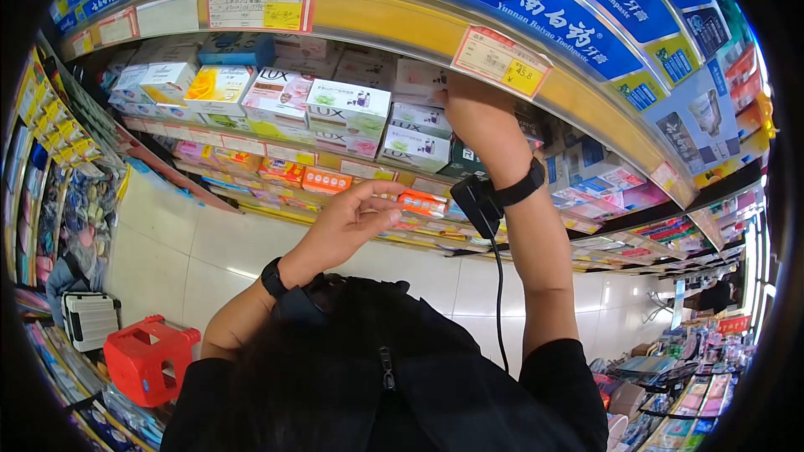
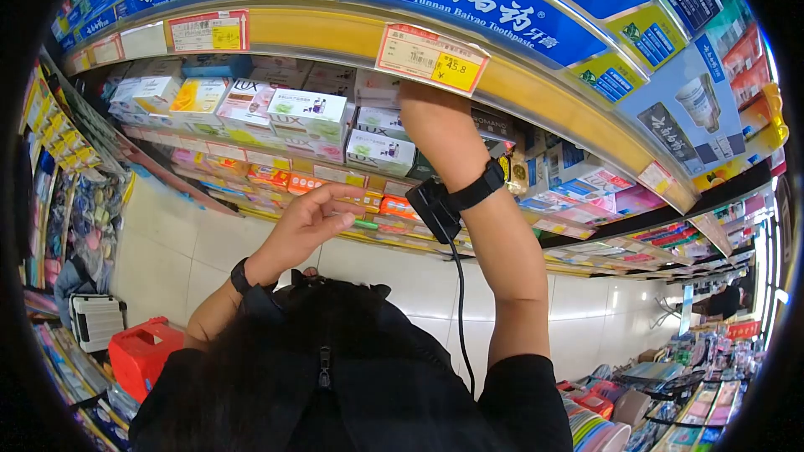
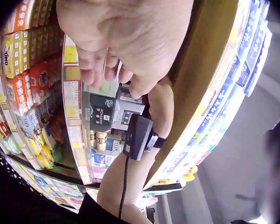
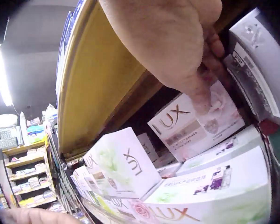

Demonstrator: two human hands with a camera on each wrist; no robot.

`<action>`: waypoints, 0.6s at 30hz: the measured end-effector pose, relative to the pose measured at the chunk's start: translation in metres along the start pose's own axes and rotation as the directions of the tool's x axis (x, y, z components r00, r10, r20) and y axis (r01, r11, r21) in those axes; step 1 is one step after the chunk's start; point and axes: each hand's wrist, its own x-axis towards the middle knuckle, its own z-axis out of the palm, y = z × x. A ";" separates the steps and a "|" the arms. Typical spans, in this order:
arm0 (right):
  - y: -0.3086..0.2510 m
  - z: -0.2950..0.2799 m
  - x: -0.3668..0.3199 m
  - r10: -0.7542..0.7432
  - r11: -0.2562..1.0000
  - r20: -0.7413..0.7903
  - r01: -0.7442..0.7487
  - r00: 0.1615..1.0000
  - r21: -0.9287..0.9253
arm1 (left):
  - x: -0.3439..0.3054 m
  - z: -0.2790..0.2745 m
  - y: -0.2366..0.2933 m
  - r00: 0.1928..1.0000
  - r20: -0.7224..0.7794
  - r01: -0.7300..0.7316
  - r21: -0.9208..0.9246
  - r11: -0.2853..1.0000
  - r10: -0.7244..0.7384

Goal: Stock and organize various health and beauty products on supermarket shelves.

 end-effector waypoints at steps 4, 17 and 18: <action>0.002 0.004 0.006 0.010 1.000 -0.092 -0.009 0.996 0.008 | 0.000 0.000 0.000 1.000 -0.008 0.015 -0.013 1.000 -0.015; 0.011 0.010 0.005 -0.059 0.994 -0.117 0.047 0.991 -0.103 | 0.003 -0.004 -0.003 1.000 0.006 0.016 -0.017 1.000 -0.016; 0.010 0.008 0.006 -0.059 0.993 -0.117 0.046 0.991 -0.104 | 0.004 -0.005 -0.004 1.000 0.007 0.016 -0.024 1.000 -0.016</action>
